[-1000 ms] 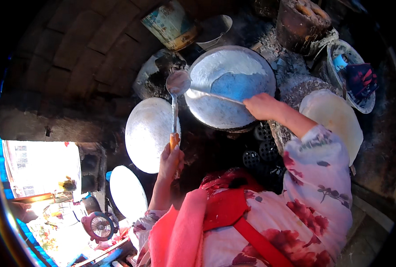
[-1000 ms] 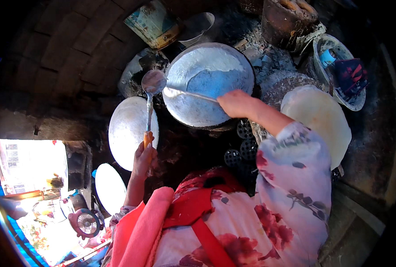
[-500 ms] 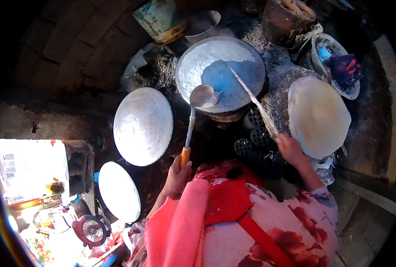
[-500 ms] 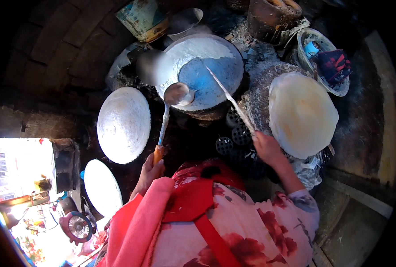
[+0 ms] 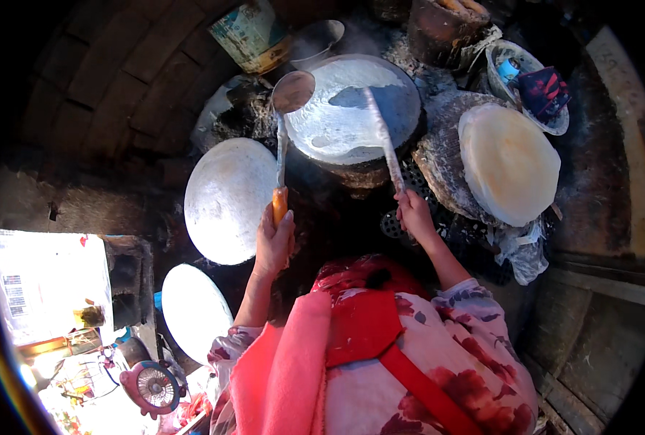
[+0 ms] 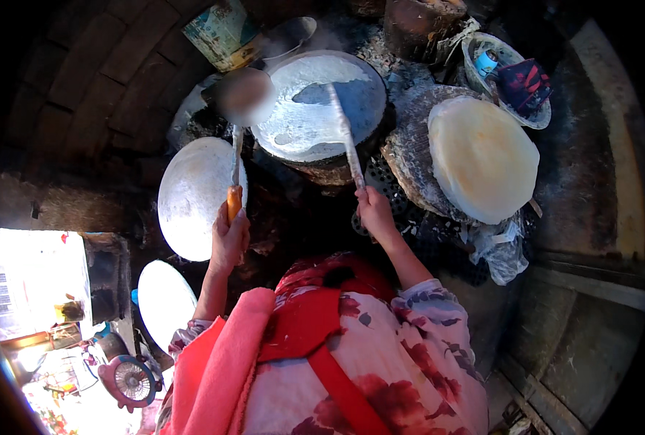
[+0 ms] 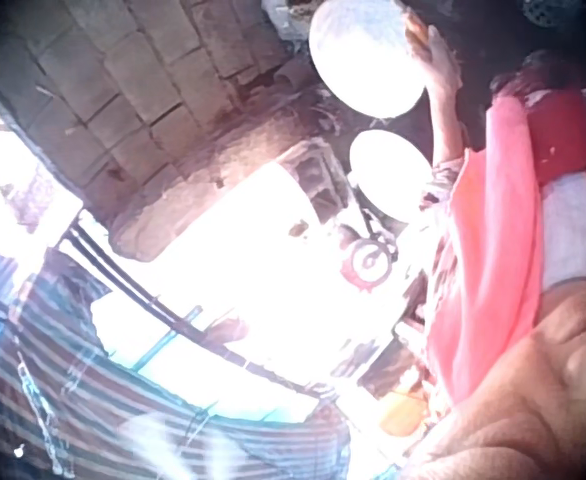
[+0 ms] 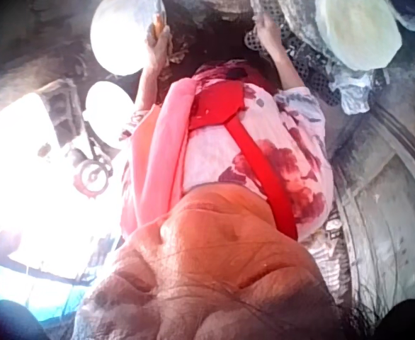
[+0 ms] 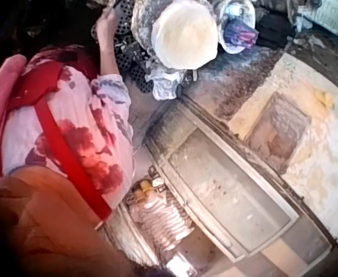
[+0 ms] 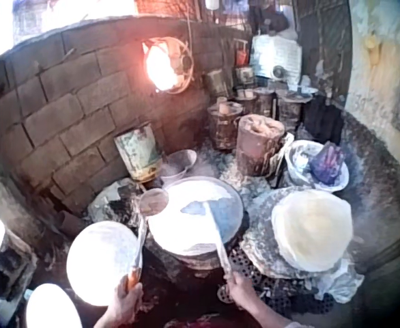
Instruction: The person scoops white batter from a large metal bowl and pours it onto several hot, round griddles. They use a long metal spatula to spread the batter into thin, circular layers and flip the cooking cakes. The person works in a busy kitchen environment with other staff visible in the background.
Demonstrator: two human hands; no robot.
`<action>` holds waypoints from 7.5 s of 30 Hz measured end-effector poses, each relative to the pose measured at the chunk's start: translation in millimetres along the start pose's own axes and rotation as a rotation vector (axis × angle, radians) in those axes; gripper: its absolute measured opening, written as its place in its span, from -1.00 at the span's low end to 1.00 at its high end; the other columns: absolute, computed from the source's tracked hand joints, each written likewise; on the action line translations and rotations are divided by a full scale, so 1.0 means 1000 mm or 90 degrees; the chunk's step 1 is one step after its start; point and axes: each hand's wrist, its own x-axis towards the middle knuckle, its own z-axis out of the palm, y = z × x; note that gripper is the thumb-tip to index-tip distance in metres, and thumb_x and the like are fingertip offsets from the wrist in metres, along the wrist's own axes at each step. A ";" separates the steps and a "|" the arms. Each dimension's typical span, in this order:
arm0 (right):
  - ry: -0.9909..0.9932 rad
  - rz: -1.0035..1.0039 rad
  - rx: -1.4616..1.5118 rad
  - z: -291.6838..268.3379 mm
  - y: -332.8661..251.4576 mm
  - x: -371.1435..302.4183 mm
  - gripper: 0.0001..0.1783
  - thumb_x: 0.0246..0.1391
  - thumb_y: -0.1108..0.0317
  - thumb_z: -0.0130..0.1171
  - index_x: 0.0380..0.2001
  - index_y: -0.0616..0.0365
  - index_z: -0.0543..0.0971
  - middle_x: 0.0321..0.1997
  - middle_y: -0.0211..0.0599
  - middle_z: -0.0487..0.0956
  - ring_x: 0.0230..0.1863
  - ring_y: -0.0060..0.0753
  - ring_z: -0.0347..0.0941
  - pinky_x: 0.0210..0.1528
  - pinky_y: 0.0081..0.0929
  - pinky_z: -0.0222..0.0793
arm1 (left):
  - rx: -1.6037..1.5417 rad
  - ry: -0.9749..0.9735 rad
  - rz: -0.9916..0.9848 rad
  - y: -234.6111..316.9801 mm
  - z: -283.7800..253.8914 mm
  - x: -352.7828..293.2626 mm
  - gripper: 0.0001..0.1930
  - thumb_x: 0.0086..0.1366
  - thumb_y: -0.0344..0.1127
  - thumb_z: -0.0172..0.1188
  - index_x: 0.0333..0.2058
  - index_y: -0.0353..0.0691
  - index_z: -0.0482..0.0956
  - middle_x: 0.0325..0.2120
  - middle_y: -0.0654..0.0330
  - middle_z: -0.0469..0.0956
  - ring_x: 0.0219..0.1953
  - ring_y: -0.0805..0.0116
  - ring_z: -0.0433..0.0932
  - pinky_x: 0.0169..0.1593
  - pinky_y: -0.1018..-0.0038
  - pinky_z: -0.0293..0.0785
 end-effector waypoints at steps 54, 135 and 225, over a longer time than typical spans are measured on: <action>0.022 -0.075 -0.440 -0.045 -0.025 0.076 -0.71 0.05 0.38 -0.11 -0.15 0.24 0.38 -0.44 0.03 0.57 -0.37 0.13 0.51 -0.34 -0.02 0.40 | -0.213 -0.052 -0.125 0.010 0.045 0.007 -0.60 0.39 -0.13 -0.15 0.08 -0.24 0.23 -0.65 0.29 0.28 -0.76 0.54 0.24 -0.69 0.67 0.19; 0.000 -0.209 -0.347 -0.047 0.000 0.017 -0.74 0.17 0.24 -0.09 -0.27 0.15 0.53 -0.33 -0.03 0.57 -0.24 0.12 0.47 -0.24 -0.07 0.35 | -0.168 0.022 -0.197 0.009 0.050 0.007 -0.73 0.32 -0.16 0.02 -0.11 -0.13 0.27 -0.62 0.31 0.31 -0.73 0.54 0.26 -0.69 0.61 0.21; -0.430 -0.484 0.602 0.094 -0.673 0.157 -0.84 0.09 0.31 -0.07 -0.42 0.19 0.38 -0.62 -0.34 0.37 -0.63 -0.45 0.35 -0.60 -0.49 0.34 | -0.967 0.948 0.528 -0.164 0.133 -0.563 -0.70 0.37 -0.17 -0.07 -0.06 -0.22 0.36 -0.66 0.35 0.27 -0.78 0.60 0.25 -0.72 0.63 0.23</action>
